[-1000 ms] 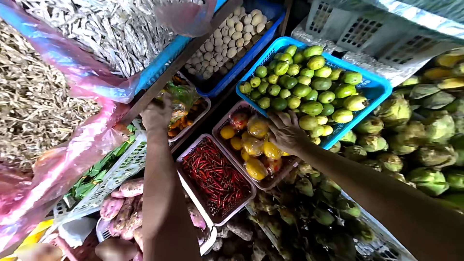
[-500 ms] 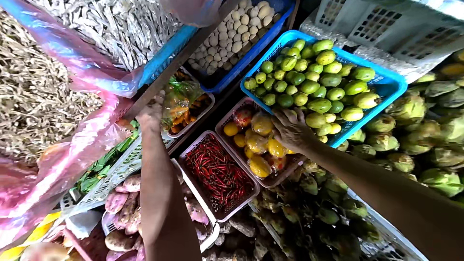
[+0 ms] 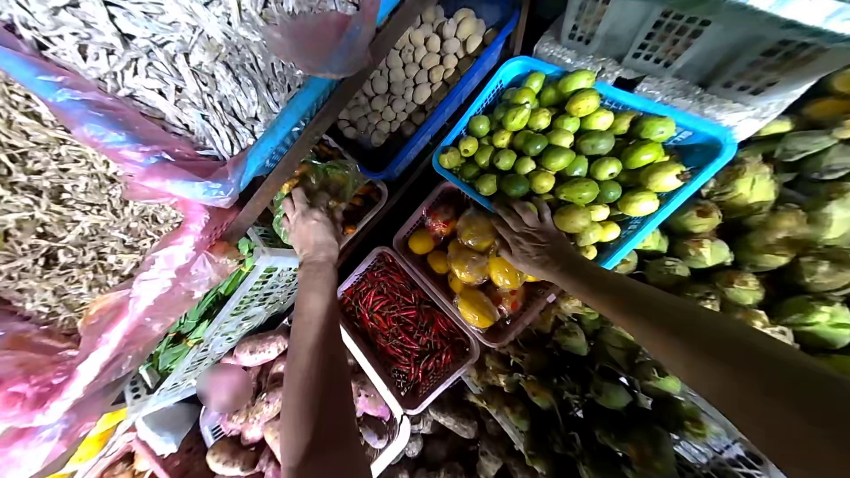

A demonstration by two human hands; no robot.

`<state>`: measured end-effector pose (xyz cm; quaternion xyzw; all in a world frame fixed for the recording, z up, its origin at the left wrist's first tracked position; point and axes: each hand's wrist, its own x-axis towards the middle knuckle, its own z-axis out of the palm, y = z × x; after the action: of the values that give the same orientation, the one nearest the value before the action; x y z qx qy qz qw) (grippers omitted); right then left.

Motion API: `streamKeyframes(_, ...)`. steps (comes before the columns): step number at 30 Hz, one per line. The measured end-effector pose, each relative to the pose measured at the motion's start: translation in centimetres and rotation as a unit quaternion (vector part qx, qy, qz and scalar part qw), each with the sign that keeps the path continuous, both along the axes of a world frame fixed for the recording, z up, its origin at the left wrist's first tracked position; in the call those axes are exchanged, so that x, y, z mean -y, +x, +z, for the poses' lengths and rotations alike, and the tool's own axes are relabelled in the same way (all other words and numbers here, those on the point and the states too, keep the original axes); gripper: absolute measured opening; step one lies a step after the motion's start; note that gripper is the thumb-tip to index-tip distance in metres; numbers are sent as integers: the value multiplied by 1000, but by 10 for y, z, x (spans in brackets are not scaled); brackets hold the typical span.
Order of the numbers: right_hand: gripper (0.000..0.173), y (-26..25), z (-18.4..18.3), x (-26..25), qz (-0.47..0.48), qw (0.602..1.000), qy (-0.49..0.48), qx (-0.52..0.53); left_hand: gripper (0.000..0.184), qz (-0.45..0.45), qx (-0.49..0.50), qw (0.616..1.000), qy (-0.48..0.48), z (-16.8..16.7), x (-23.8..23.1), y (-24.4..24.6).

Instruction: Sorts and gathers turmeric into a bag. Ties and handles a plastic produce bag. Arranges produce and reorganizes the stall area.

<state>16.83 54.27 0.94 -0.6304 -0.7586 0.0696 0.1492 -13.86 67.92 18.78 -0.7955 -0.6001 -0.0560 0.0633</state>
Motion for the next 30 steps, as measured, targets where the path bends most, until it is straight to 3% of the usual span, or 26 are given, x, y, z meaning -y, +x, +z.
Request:
streamKeyframes(2, 45, 0, -1, -1, 0, 1000, 13, 0, 32, 39, 35, 999, 0, 10, -10, -5)
streamKeyframes(6, 46, 1, 3, 0, -2, 1000, -9, 0, 42, 214, 36, 974, -61, 29, -23, 2)
streamKeyframes(8, 47, 1, 6, -2, 1, 1000, -30, 0, 43, 246, 216, 945, -8, 25, -21, -6)
streamKeyframes(10, 48, 2, 10, -3, 2, 998, -57, 3, 38, 230, 511, 826, 60, 20, -15, -3)
streamKeyframes(11, 47, 3, 10, -3, 1, 998, -60, -2, 37, 229, 594, 768, 67, 17, -17, 2)
streamKeyframes(12, 46, 2, 9, -2, 1, 999, -52, -8, 35, 245, 617, 744, 75, 9, -23, 2)
streamKeyframes(13, 46, 2, 8, -1, 1, 999, -40, -11, 35, 255, 583, 769, 66, 1, -27, 2)
streamKeyframes(16, 46, 0, 8, -3, -3, 999, -35, -5, 52, 165, 354, 920, -12, -17, -27, 2)
streamKeyframes(19, 47, 2, 3, -1, -2, 999, -31, 7, 63, 101, 188, 977, 5, -40, -42, 0)
streamKeyframes(22, 48, 1, 3, -1, 1, 1000, -19, 8, 61, 104, 117, 985, 71, -53, -48, 1)
streamKeyframes(24, 49, 0, 5, -2, -3, 1000, -29, 11, 60, 160, 109, 977, 89, -52, -64, 12)
streamKeyframes(27, 47, 0, 6, -1, -7, 999, -36, 2, 66, 251, 111, 961, -31, -20, -94, 29)
streamKeyframes(30, 46, 1, 8, -3, -1, 1000, -23, -9, 65, 189, 190, 953, -139, -1, -100, 6)
